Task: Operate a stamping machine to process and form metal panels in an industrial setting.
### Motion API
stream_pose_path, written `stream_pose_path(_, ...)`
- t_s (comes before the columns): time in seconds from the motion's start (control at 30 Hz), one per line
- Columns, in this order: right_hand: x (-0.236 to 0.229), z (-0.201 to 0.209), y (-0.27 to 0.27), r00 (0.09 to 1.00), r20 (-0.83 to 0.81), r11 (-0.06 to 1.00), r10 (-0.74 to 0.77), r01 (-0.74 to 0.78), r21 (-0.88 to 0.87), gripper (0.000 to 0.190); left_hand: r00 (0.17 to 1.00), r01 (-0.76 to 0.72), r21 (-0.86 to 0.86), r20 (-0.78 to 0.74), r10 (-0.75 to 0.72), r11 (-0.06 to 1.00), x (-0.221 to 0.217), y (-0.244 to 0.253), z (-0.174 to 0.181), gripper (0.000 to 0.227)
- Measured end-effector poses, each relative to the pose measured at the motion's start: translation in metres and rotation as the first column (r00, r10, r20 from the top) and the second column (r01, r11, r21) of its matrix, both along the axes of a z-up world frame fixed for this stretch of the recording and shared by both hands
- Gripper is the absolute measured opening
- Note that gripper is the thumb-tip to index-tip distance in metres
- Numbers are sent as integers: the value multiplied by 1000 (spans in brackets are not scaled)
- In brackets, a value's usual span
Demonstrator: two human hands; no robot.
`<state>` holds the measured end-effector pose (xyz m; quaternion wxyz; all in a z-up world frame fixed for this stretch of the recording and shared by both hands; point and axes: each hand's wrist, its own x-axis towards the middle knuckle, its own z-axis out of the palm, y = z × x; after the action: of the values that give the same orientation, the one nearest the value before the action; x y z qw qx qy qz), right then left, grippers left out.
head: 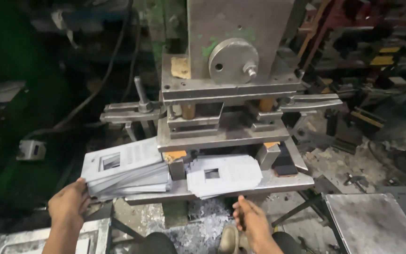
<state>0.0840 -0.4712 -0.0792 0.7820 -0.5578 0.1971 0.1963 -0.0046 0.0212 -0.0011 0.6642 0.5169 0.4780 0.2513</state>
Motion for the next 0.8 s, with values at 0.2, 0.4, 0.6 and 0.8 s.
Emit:
stream_pose_path(0.2, -7, -51, -19, 995, -92, 999, 43, -43, -3, 32, 1000, 14, 187, 13, -17, 982, -7, -2, -2, 27)
stream_pose_path(0.4, -4, -109, -49, 981, -193, 998, 28, -16, 61, 30, 983, -35, 123, 183, 12, 992, -45, 13, 24, 29)
stream_pose_path(0.6, -14, -30, -13, 990, -137, 999, 42, -38, 36, 31, 963, -207, 428, 250, 105, 880, -61, 16, 50, 31)
stream_pose_path(0.8, -37, 99, 52, 959, 239, 975, 153, -185, 119, 27, 981, 161, -151, 133, -141, 975, -7, -149, 117, 48)
